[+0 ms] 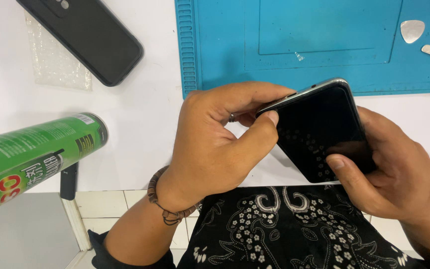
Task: The person secures a smartphone screen in a blue fixture, cleans the screen with a cloth, applies tape to the edges, and places a case on the back.
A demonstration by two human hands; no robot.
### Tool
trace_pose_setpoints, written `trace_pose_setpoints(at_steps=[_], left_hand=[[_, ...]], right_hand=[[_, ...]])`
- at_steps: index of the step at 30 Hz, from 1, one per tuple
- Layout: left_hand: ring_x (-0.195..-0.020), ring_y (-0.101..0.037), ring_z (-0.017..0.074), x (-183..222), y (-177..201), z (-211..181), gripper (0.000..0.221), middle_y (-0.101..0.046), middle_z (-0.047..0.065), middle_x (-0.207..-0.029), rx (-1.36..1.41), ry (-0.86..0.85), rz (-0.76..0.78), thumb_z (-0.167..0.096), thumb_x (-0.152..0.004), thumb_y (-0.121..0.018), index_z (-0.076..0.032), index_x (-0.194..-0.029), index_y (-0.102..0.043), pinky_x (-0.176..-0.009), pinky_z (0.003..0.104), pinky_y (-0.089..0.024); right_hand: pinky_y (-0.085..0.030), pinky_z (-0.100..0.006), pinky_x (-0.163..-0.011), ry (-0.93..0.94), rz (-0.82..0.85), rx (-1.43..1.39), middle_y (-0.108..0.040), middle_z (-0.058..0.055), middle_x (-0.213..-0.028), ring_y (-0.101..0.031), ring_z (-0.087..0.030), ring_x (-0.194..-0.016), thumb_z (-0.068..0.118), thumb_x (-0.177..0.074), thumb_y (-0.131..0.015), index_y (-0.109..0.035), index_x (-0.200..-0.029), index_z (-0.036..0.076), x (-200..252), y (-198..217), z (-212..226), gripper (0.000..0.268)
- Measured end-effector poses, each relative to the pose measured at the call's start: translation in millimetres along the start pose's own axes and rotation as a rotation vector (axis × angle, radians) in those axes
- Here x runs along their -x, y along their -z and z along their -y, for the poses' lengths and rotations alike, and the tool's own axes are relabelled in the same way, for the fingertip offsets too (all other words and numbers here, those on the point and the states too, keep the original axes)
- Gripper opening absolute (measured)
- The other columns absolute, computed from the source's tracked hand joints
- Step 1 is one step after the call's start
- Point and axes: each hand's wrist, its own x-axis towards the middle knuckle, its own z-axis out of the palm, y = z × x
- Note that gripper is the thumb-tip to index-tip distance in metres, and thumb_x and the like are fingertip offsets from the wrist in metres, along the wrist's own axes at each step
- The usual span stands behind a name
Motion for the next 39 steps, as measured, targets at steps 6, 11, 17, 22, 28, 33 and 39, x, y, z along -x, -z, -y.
trace_pose_setpoints(at_steps=[6,11,17,22,28,33,39], left_hand=[[-0.084,-0.072,0.0087,-3,0,-4,0.019,-0.080,0.002,-0.096,-0.007,0.008,0.014,-0.006,-0.092,-0.061,-0.009,-0.106,-0.075,-0.074,0.022,-0.061],[-0.083,-0.073,0.0085,-4,0,-3,0.018,-0.080,0.002,-0.096,-0.015,0.022,0.010,-0.008,-0.092,-0.062,-0.010,-0.104,-0.075,-0.075,0.022,-0.061],[-0.075,-0.067,0.0068,-6,-1,-1,0.015,-0.078,0.000,-0.088,-0.021,0.040,0.004,-0.010,-0.091,-0.063,-0.009,-0.099,-0.075,-0.068,0.021,-0.058],[-0.089,-0.070,0.0106,-3,7,0,0.024,-0.079,0.005,-0.107,0.124,0.019,0.125,-0.018,-0.102,-0.060,-0.007,-0.121,-0.071,-0.077,0.023,-0.058],[-0.097,-0.074,0.0151,0,11,4,0.038,-0.076,0.006,-0.122,0.180,0.031,0.210,-0.002,-0.101,-0.051,-0.008,-0.136,-0.063,-0.083,0.027,-0.070],[-0.088,-0.070,0.0116,-1,4,6,0.034,-0.077,0.003,-0.104,0.118,0.020,0.143,0.003,-0.099,-0.053,-0.008,-0.127,-0.068,-0.079,0.024,-0.064],[-0.082,-0.067,0.0083,-5,0,10,0.028,-0.078,0.001,-0.098,0.047,0.010,0.070,-0.001,-0.094,-0.057,-0.008,-0.116,-0.073,-0.075,0.022,-0.058]], right_hand=[[-0.051,-0.026,-0.078,-0.029,-0.003,0.066,-0.070,-0.013,-0.105,-0.067,-0.016,-0.083,0.012,-0.089,-0.065,-0.049,-0.145,-0.011,4,-1,-4,0.062],[-0.050,-0.027,-0.076,0.002,-0.002,0.065,-0.067,-0.012,-0.106,-0.062,-0.017,-0.083,0.012,-0.091,-0.065,-0.049,-0.144,-0.012,4,-2,-5,0.060],[-0.052,-0.029,-0.076,-0.068,0.006,0.185,-0.072,-0.011,-0.111,-0.071,-0.019,-0.086,0.016,-0.089,-0.067,-0.051,-0.147,-0.005,6,-2,-6,0.063],[-0.048,-0.032,-0.089,-0.007,0.019,-0.062,-0.064,-0.018,-0.117,-0.060,-0.023,-0.095,0.010,-0.091,-0.060,-0.046,-0.145,-0.013,-4,0,-1,0.060],[-0.046,-0.038,-0.103,-0.035,-0.003,-0.214,-0.060,-0.025,-0.129,-0.059,-0.029,-0.112,0.003,-0.089,-0.057,-0.041,-0.146,-0.017,-8,1,2,0.063],[-0.047,-0.037,-0.102,-0.018,-0.014,-0.191,-0.060,-0.026,-0.129,-0.059,-0.029,-0.112,0.002,-0.089,-0.058,-0.041,-0.146,-0.017,-6,0,1,0.062],[-0.049,-0.032,-0.089,0.023,-0.013,-0.031,-0.065,-0.020,-0.116,-0.061,-0.024,-0.095,0.006,-0.091,-0.062,-0.047,-0.144,-0.016,-4,0,-3,0.060]])
